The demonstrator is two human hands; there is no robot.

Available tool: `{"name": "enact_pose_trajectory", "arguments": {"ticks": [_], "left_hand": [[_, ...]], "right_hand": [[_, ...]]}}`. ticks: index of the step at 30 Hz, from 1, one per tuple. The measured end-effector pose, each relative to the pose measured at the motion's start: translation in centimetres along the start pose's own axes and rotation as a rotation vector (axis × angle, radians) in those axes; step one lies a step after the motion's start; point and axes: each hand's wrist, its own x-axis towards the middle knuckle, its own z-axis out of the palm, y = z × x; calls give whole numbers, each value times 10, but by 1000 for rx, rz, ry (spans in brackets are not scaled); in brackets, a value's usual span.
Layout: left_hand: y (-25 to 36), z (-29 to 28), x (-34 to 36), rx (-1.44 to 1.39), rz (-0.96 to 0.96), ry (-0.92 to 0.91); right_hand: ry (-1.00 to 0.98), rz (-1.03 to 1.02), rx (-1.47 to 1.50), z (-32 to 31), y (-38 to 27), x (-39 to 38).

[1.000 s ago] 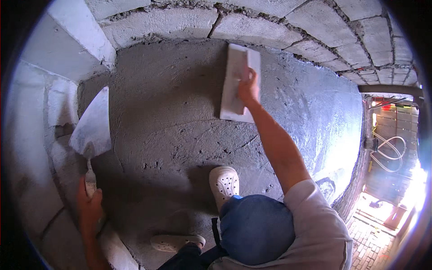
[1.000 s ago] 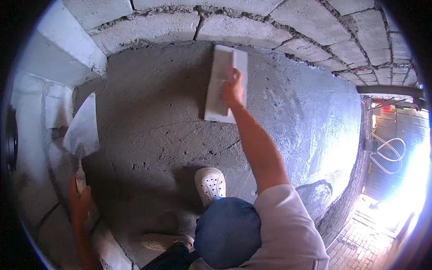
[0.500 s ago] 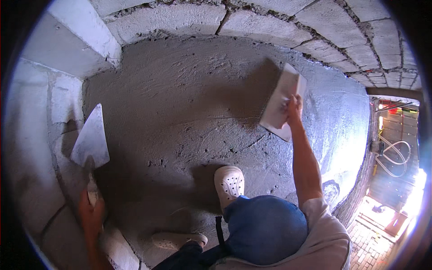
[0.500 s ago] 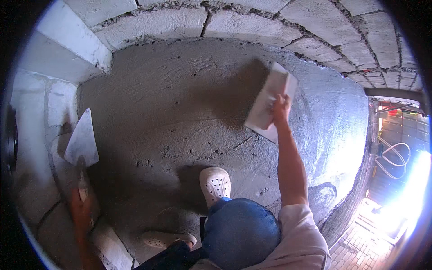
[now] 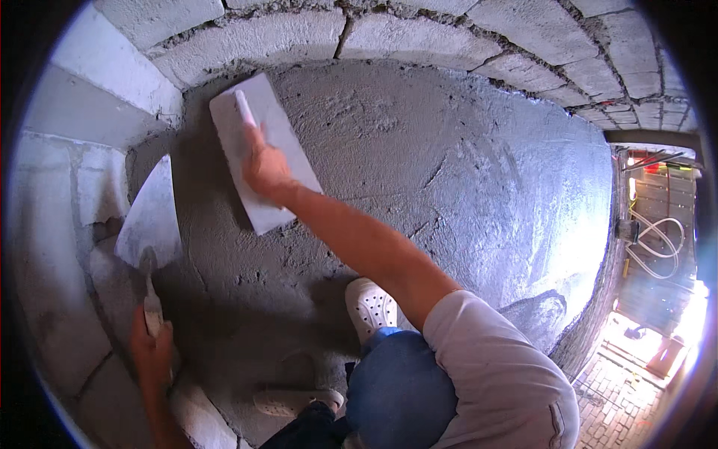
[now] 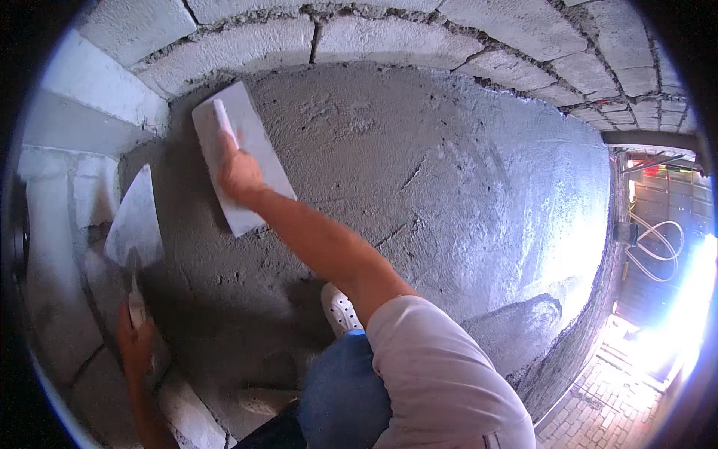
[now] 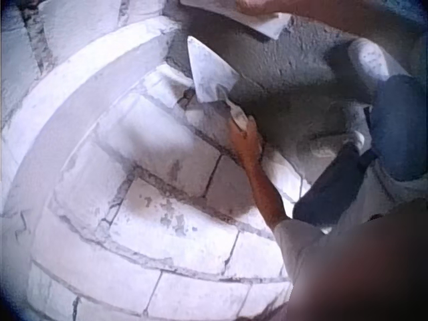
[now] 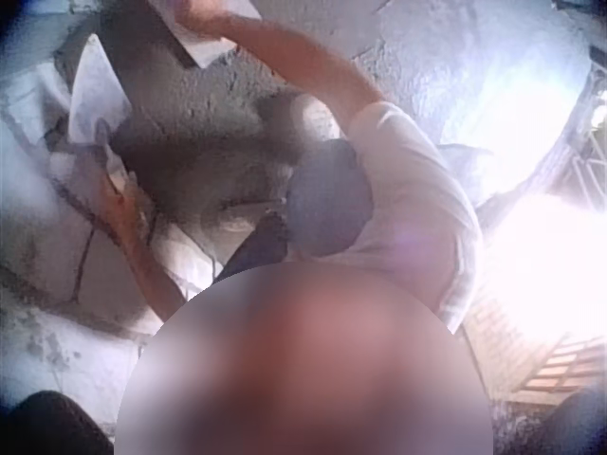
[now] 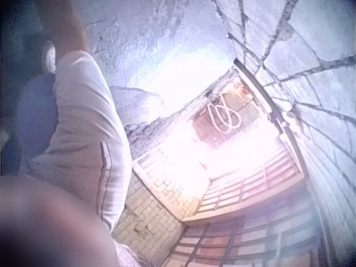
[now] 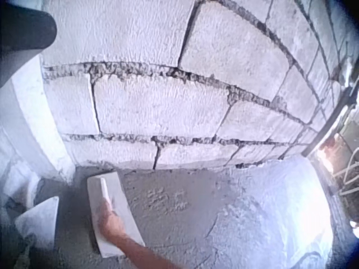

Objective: Smoothing wet concrete on a floor or wall base using a hand trowel and a float.

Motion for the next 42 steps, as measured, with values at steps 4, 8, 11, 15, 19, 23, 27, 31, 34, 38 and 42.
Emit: {"name": "enact_pose_trajectory", "arguments": {"ticks": [4, 8, 11, 15, 19, 23, 27, 31, 34, 38, 42], "left_hand": [[1, 0, 14, 47, -15, -80], [-15, -2, 23, 37, -32, -97], [-23, 15, 37, -4, 40, -99], [-77, -6, 2, 213, -203, 53], [-81, -18, -7, 49, -280, -43], [-90, -18, -5, 49, -145, 40], [-71, -18, 8, -30, -89, -154], [-66, -17, 8, 4, -179, -200], [-91, -16, -6, 212, 72, 38], [-94, -19, -17, 185, -136, 105], [-115, -16, -6, 139, -85, 68]], "right_hand": [[29, 142, -97, -41, 43, 3], [335, -118, -169, -133, 124, -16], [373, -180, -602, -237, 226, -36], [522, 444, -68, -263, 197, -101], [442, 668, 8, -319, 205, -180], [224, 250, -727, -289, 215, -235], [-126, -206, -436, -231, 146, -210], [-533, -585, -639, -174, 88, -161], [-702, -499, -391, -132, 82, -151], [-884, -307, -578, -102, 57, -152], [-707, -264, -594, -123, 63, -151]]}}
